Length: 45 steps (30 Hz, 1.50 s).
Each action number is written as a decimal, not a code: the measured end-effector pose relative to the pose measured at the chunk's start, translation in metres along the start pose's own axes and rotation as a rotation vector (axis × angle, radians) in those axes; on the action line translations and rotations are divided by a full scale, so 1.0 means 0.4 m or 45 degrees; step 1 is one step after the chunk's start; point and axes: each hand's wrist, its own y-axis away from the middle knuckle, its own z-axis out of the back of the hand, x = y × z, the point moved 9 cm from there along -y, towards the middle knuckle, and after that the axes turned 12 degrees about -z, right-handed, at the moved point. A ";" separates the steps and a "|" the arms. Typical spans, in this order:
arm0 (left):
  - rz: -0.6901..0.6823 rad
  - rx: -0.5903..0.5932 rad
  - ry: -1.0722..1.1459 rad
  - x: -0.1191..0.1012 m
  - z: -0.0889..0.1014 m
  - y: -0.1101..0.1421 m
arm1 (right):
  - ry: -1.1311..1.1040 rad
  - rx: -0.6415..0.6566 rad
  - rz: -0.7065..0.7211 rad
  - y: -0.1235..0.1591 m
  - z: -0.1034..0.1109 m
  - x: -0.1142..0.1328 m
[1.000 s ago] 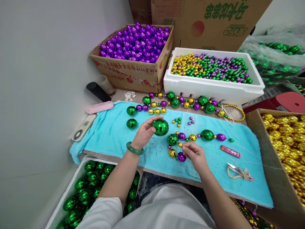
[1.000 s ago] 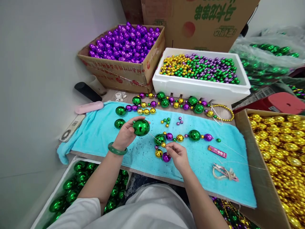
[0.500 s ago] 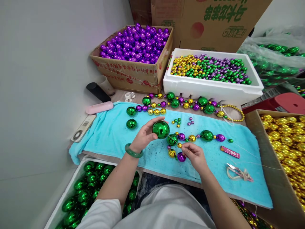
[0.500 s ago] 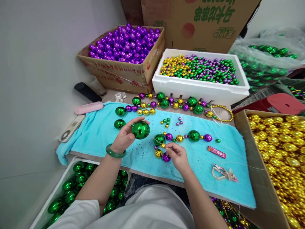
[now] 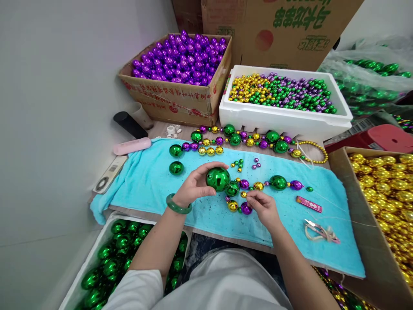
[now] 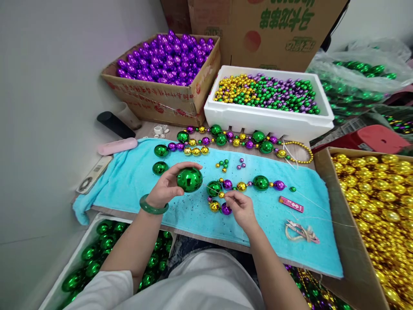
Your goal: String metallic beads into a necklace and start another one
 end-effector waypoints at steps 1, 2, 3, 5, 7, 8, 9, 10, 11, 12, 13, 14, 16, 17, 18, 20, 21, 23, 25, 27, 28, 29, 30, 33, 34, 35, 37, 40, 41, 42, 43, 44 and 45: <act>-0.004 0.023 0.015 -0.002 -0.006 0.000 | -0.018 0.021 -0.005 -0.002 -0.002 -0.002; -0.004 0.045 0.046 -0.002 -0.013 0.001 | -0.037 0.045 -0.012 -0.004 -0.006 -0.004; -0.003 0.063 0.085 0.000 -0.020 0.002 | -0.054 0.067 -0.018 -0.005 -0.010 -0.005; 0.008 0.098 0.137 0.010 -0.034 0.004 | -0.076 0.103 -0.019 -0.004 -0.019 -0.004; 0.040 0.151 0.103 0.029 -0.049 0.007 | -0.083 0.124 -0.011 0.000 -0.030 0.002; 0.068 0.191 0.051 0.042 -0.058 0.010 | -0.086 0.134 -0.010 0.002 -0.037 0.005; 0.099 0.235 -0.018 0.054 -0.065 0.013 | -0.094 0.140 -0.013 0.004 -0.043 0.007; 0.121 0.273 -0.089 0.065 -0.071 0.015 | -0.108 0.142 -0.024 0.006 -0.049 0.008; 0.128 0.302 -0.154 0.071 -0.076 0.015 | -0.132 0.146 -0.042 0.008 -0.055 0.008; 0.119 0.316 -0.212 0.073 -0.079 0.013 | -0.163 0.153 -0.062 0.010 -0.061 0.007; 0.099 0.310 -0.266 0.070 -0.079 0.009 | -0.195 0.166 -0.081 0.012 -0.068 0.005; 0.074 0.284 -0.316 0.065 -0.077 0.004 | -0.219 0.188 -0.095 0.013 -0.074 0.005; 0.040 0.212 -0.400 0.051 -0.072 -0.008 | -0.200 0.242 -0.094 0.018 -0.084 0.008; 0.036 0.192 -0.437 0.046 -0.074 -0.012 | -0.150 0.244 -0.068 0.021 -0.082 0.015; 0.035 0.195 -0.465 0.041 -0.081 -0.016 | -0.083 0.219 -0.024 0.024 -0.073 0.024; 0.017 0.301 -0.517 0.033 -0.115 -0.021 | 0.039 0.102 0.111 0.035 -0.041 0.056; -0.006 0.382 -0.558 0.029 -0.137 -0.022 | 0.069 0.036 0.187 0.044 -0.023 0.074; -0.079 0.535 -0.678 0.018 -0.184 -0.024 | 0.071 -0.024 0.310 0.066 0.002 0.108; -0.162 0.631 -0.824 0.007 -0.224 -0.029 | 0.074 0.016 0.381 0.087 0.005 0.132; -0.220 0.677 -0.971 -0.003 -0.256 -0.036 | 0.103 0.051 0.443 0.106 0.004 0.153; -0.236 0.691 -1.043 -0.007 -0.270 -0.040 | 0.117 0.045 0.481 0.115 0.007 0.164; -0.244 0.705 -1.114 -0.010 -0.282 -0.043 | 0.132 0.027 0.522 0.124 0.012 0.175; -0.249 0.720 -1.179 -0.013 -0.293 -0.045 | 0.151 0.003 0.566 0.132 0.018 0.186; -0.304 0.776 -1.267 -0.026 -0.326 -0.045 | 0.215 -0.048 0.696 0.148 0.029 0.210; -0.334 0.784 -1.255 -0.032 -0.336 -0.044 | 0.235 -0.054 0.719 0.149 0.029 0.212; -0.362 0.778 -1.231 -0.039 -0.342 -0.045 | 0.248 -0.058 0.721 0.147 0.029 0.211; -0.405 0.729 -1.170 -0.051 -0.349 -0.048 | 0.262 -0.051 0.671 0.136 0.024 0.200; -0.420 0.670 -1.082 -0.054 -0.355 -0.053 | 0.258 -0.008 0.616 0.128 0.007 0.187; -0.416 0.672 -1.055 -0.051 -0.359 -0.054 | 0.248 0.005 0.630 0.130 0.002 0.188; -0.411 0.677 -1.031 -0.047 -0.361 -0.054 | 0.239 0.007 0.655 0.135 -0.001 0.192; -0.405 0.680 -1.010 -0.044 -0.361 -0.055 | 0.228 -0.003 0.676 0.139 0.000 0.197; -0.399 0.678 -0.988 -0.041 -0.357 -0.055 | 0.211 -0.016 0.682 0.141 0.003 0.200; -0.393 0.668 -0.960 -0.039 -0.349 -0.054 | 0.178 -0.025 0.673 0.142 0.009 0.202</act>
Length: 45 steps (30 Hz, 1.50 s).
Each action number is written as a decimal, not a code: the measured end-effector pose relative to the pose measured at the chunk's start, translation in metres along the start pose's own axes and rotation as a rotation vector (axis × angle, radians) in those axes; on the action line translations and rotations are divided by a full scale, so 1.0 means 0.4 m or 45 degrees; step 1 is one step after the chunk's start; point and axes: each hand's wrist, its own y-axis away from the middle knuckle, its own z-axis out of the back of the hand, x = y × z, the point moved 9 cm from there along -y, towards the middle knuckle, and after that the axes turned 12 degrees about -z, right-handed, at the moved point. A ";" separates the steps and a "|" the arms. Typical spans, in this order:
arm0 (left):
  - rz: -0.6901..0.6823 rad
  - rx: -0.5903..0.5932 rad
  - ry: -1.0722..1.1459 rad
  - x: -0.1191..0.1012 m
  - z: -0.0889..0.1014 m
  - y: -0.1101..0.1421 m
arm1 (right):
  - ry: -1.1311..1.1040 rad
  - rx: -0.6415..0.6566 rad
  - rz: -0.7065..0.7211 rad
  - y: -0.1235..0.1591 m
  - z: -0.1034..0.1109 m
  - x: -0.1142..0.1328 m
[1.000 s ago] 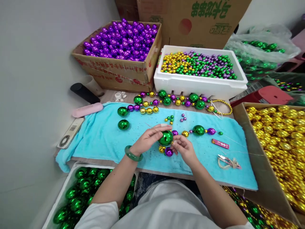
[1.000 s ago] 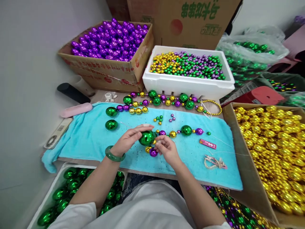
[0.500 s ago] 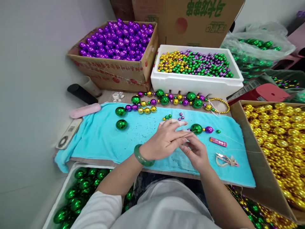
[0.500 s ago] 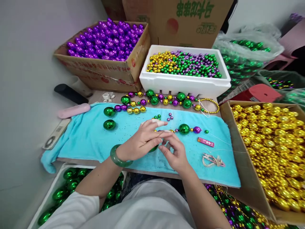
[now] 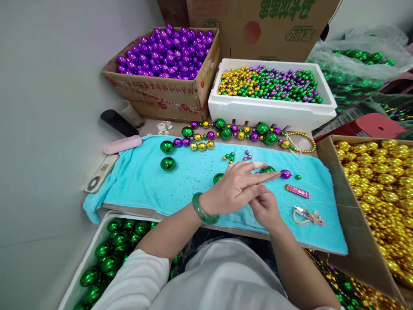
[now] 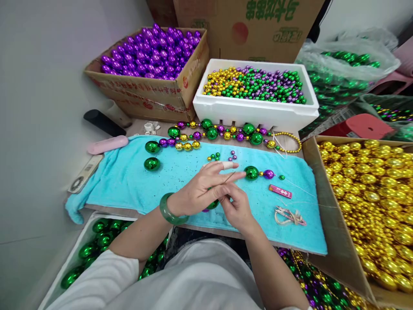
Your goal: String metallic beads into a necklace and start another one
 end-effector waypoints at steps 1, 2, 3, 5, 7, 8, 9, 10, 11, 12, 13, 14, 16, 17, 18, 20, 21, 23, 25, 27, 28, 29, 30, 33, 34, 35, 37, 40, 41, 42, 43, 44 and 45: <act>0.010 -0.021 0.034 0.008 0.004 0.010 | -0.046 -0.014 -0.030 -0.001 0.007 -0.003; 0.034 -0.050 0.075 0.020 0.008 0.024 | -0.111 -0.029 -0.072 -0.002 0.017 -0.010; 0.075 -0.080 0.118 0.036 0.009 0.043 | -0.189 -0.049 -0.121 -0.004 0.027 -0.019; 0.223 -0.133 0.187 0.080 -0.006 0.094 | -0.335 -0.108 -0.200 -0.004 0.047 -0.041; 0.405 -0.157 0.185 0.125 -0.045 0.153 | -0.413 -0.166 -0.247 -0.001 0.060 -0.058; 0.477 -0.160 0.152 0.142 -0.069 0.180 | -0.441 -0.181 -0.256 0.001 0.062 -0.063; 0.523 -0.168 0.098 0.156 -0.092 0.202 | -0.467 -0.190 -0.259 0.002 0.062 -0.064; 0.547 -0.179 0.029 0.166 -0.112 0.220 | -0.496 -0.194 -0.253 0.004 0.061 -0.061; 0.551 -0.194 -0.053 0.173 -0.128 0.234 | -0.528 -0.197 -0.246 0.006 0.060 -0.057; 0.537 -0.204 -0.142 0.177 -0.139 0.243 | -0.561 -0.198 -0.241 0.008 0.061 -0.051; 0.515 -0.203 -0.234 0.180 -0.147 0.248 | -0.590 -0.203 -0.245 0.010 0.064 -0.046; 0.490 -0.185 -0.328 0.183 -0.152 0.252 | -0.615 -0.216 -0.258 0.012 0.071 -0.043; 0.438 -0.096 -0.505 0.186 -0.155 0.256 | -0.663 -0.256 -0.311 0.015 0.095 -0.044; 0.414 -0.040 -0.584 0.188 -0.152 0.257 | -0.691 -0.282 -0.342 0.017 0.111 -0.048; 0.395 0.011 -0.656 0.190 -0.145 0.258 | -0.720 -0.308 -0.374 0.019 0.128 -0.055; 0.357 0.086 -0.782 0.195 -0.120 0.260 | -0.773 -0.345 -0.433 0.023 0.162 -0.071; 0.337 0.117 -0.837 0.198 -0.105 0.261 | -0.792 -0.359 -0.457 0.026 0.179 -0.079; 0.289 0.189 -0.936 0.208 -0.073 0.263 | -0.803 -0.400 -0.481 0.035 0.219 -0.094; 0.256 0.283 -1.002 0.225 -0.043 0.274 | -0.803 -0.470 -0.475 0.050 0.270 -0.103; 0.264 0.361 -1.001 0.250 -0.011 0.296 | -0.817 -0.555 -0.450 0.068 0.330 -0.108; 0.279 0.384 -0.975 0.264 0.005 0.311 | -0.828 -0.594 -0.432 0.078 0.361 -0.109; 0.297 0.401 -0.939 0.277 0.020 0.327 | -0.839 -0.632 -0.412 0.087 0.391 -0.110; 0.313 0.415 -0.905 0.289 0.033 0.343 | -0.848 -0.668 -0.390 0.097 0.420 -0.110; 0.346 0.496 -0.881 0.320 0.058 0.383 | -0.837 -0.754 -0.364 0.118 0.483 -0.116; 0.348 0.539 -0.893 0.328 0.062 0.392 | -0.818 -0.771 -0.377 0.122 0.494 -0.121; 0.347 0.579 -0.905 0.334 0.066 0.396 | -0.791 -0.780 -0.400 0.124 0.498 -0.127; 0.326 0.643 -0.915 0.341 0.073 0.390 | -0.732 -0.779 -0.461 0.123 0.492 -0.138; 0.278 0.630 -0.938 0.339 0.094 0.339 | -0.675 -0.729 -0.529 0.112 0.459 -0.147; 0.257 0.594 -0.952 0.335 0.100 0.311 | -0.665 -0.704 -0.544 0.107 0.445 -0.148; 0.234 0.548 -0.963 0.330 0.104 0.277 | -0.657 -0.675 -0.556 0.102 0.430 -0.149; 0.212 0.501 -0.969 0.326 0.102 0.240 | -0.652 -0.643 -0.570 0.096 0.415 -0.150; 0.192 0.463 -0.971 0.322 0.093 0.201 | -0.648 -0.610 -0.585 0.091 0.400 -0.151; 0.177 0.442 -0.968 0.322 0.076 0.160 | -0.646 -0.576 -0.600 0.085 0.386 -0.152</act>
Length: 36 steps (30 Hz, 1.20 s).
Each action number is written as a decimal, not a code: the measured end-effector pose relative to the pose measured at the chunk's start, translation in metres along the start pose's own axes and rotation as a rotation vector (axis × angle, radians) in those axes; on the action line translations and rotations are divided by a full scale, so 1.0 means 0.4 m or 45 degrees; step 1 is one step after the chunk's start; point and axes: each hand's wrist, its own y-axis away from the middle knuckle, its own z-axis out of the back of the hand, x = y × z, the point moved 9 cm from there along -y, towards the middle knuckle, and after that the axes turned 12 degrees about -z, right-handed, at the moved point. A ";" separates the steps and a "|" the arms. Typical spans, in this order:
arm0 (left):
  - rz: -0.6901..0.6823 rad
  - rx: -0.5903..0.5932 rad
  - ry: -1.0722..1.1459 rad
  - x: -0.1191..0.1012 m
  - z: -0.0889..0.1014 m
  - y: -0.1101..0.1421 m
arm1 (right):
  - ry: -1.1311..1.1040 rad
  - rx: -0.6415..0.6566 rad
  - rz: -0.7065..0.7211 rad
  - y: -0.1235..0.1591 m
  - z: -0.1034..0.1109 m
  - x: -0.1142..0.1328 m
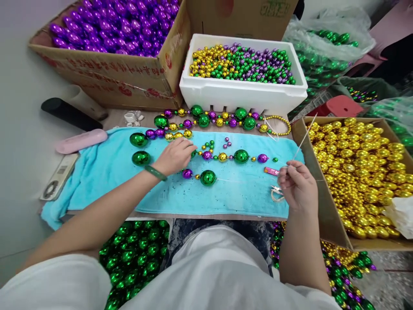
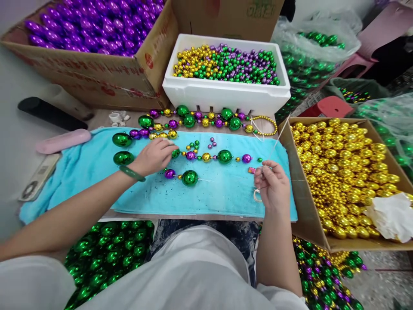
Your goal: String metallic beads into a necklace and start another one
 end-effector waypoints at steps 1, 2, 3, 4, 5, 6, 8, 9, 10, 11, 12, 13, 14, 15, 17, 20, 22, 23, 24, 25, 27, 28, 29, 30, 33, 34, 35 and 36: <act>-0.001 -0.004 0.002 -0.013 -0.004 -0.045 | 0.012 0.024 -0.020 0.000 -0.014 -0.007; 0.012 0.010 0.009 -0.025 -0.015 -0.090 | 0.024 0.045 -0.034 -0.001 -0.027 -0.013; 0.029 0.039 0.033 -0.036 -0.032 -0.136 | 0.036 0.061 -0.045 -0.001 -0.039 -0.018; 0.056 0.074 0.081 -0.044 -0.055 -0.179 | 0.050 0.074 -0.052 -0.001 -0.050 -0.023; 0.103 0.106 0.153 -0.048 -0.080 -0.218 | 0.069 0.086 -0.057 0.000 -0.061 -0.027; 0.158 0.132 0.236 -0.048 -0.106 -0.252 | 0.091 0.098 -0.058 0.000 -0.070 -0.030; 0.241 0.166 0.363 -0.047 -0.154 -0.305 | 0.126 0.109 -0.047 0.001 -0.081 -0.033; 0.267 0.179 0.403 -0.046 -0.173 -0.325 | 0.134 0.105 -0.037 0.000 -0.082 -0.033; 0.281 0.189 0.429 -0.045 -0.189 -0.340 | 0.136 0.096 -0.027 -0.001 -0.079 -0.034; 0.291 0.197 0.450 -0.044 -0.200 -0.350 | 0.136 0.080 -0.018 -0.002 -0.073 -0.035; 0.302 0.198 0.478 -0.041 -0.207 -0.357 | 0.141 0.060 -0.011 -0.004 -0.065 -0.038; 0.313 0.194 0.504 -0.038 -0.208 -0.360 | 0.156 0.041 -0.007 -0.006 -0.058 -0.042; 0.317 0.189 0.511 -0.037 -0.204 -0.360 | 0.180 0.026 -0.004 -0.008 -0.052 -0.048; 0.333 0.162 0.540 -0.034 -0.195 -0.355 | 0.210 0.014 -0.005 -0.011 -0.047 -0.056; 0.458 -0.004 0.792 -0.020 -0.165 -0.330 | 0.279 0.003 -0.011 -0.015 -0.046 -0.074; 0.765 -0.448 1.667 -0.005 -0.136 -0.256 | 0.371 0.011 -0.008 -0.015 -0.061 -0.099; 0.892 -0.661 2.138 -0.017 -0.125 -0.211 | 0.405 0.034 0.000 -0.011 -0.080 -0.111; 0.926 -0.718 2.263 -0.023 -0.117 -0.192 | 0.416 0.049 0.000 -0.008 -0.090 -0.117; 0.956 -0.759 2.336 -0.028 -0.108 -0.175 | 0.428 0.065 -0.002 -0.005 -0.099 -0.122; 0.982 -0.793 2.376 -0.030 -0.101 -0.159 | 0.442 0.079 -0.004 -0.002 -0.108 -0.126; 1.015 -0.843 2.414 -0.031 -0.088 -0.134 | 0.469 0.101 -0.010 0.004 -0.123 -0.134; 1.024 -0.866 2.417 -0.030 -0.082 -0.125 | 0.477 0.107 -0.011 0.006 -0.128 -0.136; 1.026 -0.887 2.413 -0.028 -0.077 -0.118 | 0.482 0.110 -0.013 0.008 -0.133 -0.138; 1.022 -0.900 2.404 -0.026 -0.073 -0.113 | 0.484 0.110 -0.013 0.009 -0.137 -0.139; 0.994 -0.920 2.353 -0.021 -0.065 -0.103 | 0.489 0.108 -0.002 0.012 -0.146 -0.137; 0.980 -0.923 2.337 -0.020 -0.062 -0.101 | 0.491 0.107 0.000 0.013 -0.147 -0.136; 0.962 -0.930 2.321 -0.019 -0.060 -0.100 | 0.493 0.105 0.000 0.014 -0.148 -0.135; 0.941 -0.943 2.304 -0.017 -0.057 -0.098 | 0.498 0.103 -0.004 0.015 -0.148 -0.135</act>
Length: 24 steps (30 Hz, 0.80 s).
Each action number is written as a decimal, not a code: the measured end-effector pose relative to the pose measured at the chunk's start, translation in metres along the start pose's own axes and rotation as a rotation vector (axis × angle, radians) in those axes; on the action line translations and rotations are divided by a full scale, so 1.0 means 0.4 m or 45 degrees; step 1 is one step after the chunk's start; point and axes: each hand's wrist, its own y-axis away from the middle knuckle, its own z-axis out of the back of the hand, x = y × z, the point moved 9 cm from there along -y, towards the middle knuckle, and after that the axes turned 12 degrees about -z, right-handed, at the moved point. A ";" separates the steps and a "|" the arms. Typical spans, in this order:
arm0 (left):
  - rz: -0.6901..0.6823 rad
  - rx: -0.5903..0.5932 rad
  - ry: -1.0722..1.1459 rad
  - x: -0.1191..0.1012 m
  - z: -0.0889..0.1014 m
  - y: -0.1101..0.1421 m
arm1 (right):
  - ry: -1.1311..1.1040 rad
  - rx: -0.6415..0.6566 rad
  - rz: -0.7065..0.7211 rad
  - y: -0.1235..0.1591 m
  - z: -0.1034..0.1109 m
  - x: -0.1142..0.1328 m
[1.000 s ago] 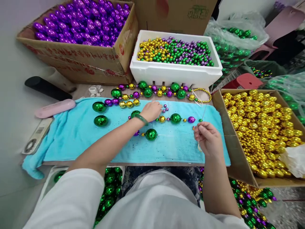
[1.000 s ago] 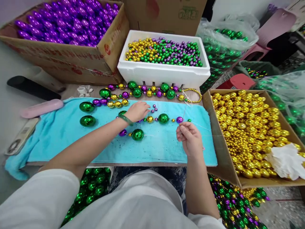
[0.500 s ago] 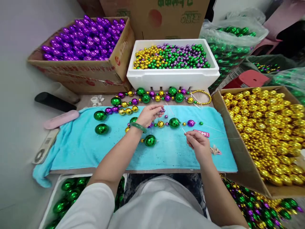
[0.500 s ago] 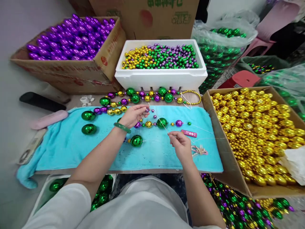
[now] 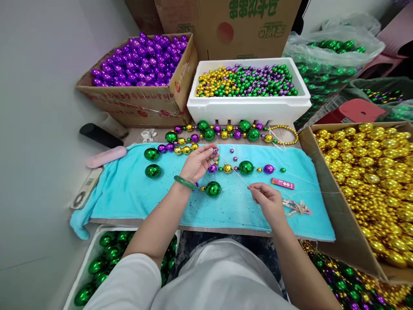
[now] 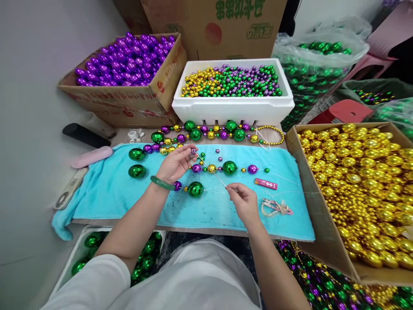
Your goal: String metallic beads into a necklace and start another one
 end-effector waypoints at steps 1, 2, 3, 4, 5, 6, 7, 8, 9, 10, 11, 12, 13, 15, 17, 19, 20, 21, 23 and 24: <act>-0.030 0.007 -0.009 -0.004 0.001 0.000 | 0.006 -0.002 -0.004 0.001 0.000 -0.001; -0.066 0.013 -0.025 -0.009 0.002 0.000 | 0.017 -0.007 -0.004 0.002 0.002 -0.001; -0.110 0.015 -0.059 -0.015 0.005 0.001 | 0.034 -0.015 0.001 0.003 0.003 -0.002; -0.167 0.013 -0.113 -0.023 0.007 0.002 | 0.054 -0.024 0.008 0.004 0.005 -0.003; -0.231 0.013 -0.184 -0.033 0.009 0.003 | 0.076 -0.034 0.016 0.005 0.006 -0.005; -0.296 0.019 -0.260 -0.043 0.009 0.006 | 0.095 -0.041 0.022 0.005 0.007 -0.007; -0.354 0.032 -0.326 -0.052 0.006 0.010 | 0.109 -0.045 0.024 0.005 0.007 -0.010; -0.397 0.053 -0.371 -0.058 0.001 0.015 | 0.119 -0.045 0.022 0.004 0.006 -0.013; -0.418 0.082 -0.389 -0.059 -0.007 0.020 | 0.122 -0.040 0.015 0.002 0.003 -0.016; -0.419 0.112 -0.385 -0.056 -0.015 0.026 | 0.117 -0.034 0.006 0.000 0.000 -0.020; -0.402 0.140 -0.371 -0.049 -0.023 0.032 | 0.106 -0.024 -0.008 -0.002 -0.005 -0.023; -0.377 0.166 -0.356 -0.040 -0.031 0.038 | 0.091 -0.010 -0.026 -0.004 -0.011 -0.028; -0.347 0.199 -0.347 -0.029 -0.040 0.046 | 0.071 0.008 -0.046 -0.006 -0.018 -0.032; -0.282 0.299 -0.352 -0.005 -0.061 0.063 | 0.021 0.045 -0.082 -0.010 -0.031 -0.041; -0.239 0.427 -0.415 0.013 -0.079 0.081 | -0.037 0.056 -0.102 -0.013 -0.036 -0.049; -0.288 0.487 -0.586 0.008 -0.072 0.090 | -0.089 0.028 -0.112 -0.017 -0.027 -0.058; -0.343 0.474 -0.720 -0.004 -0.057 0.089 | -0.110 0.008 -0.112 -0.019 -0.019 -0.061; -0.407 0.436 -0.873 -0.021 -0.035 0.084 | -0.127 -0.010 -0.109 -0.022 -0.010 -0.064; -0.518 0.324 -1.194 -0.061 0.023 0.067 | -0.157 -0.030 -0.100 -0.028 0.008 -0.069; -0.549 0.271 -1.348 -0.078 0.056 0.056 | -0.175 -0.036 -0.095 -0.031 0.016 -0.070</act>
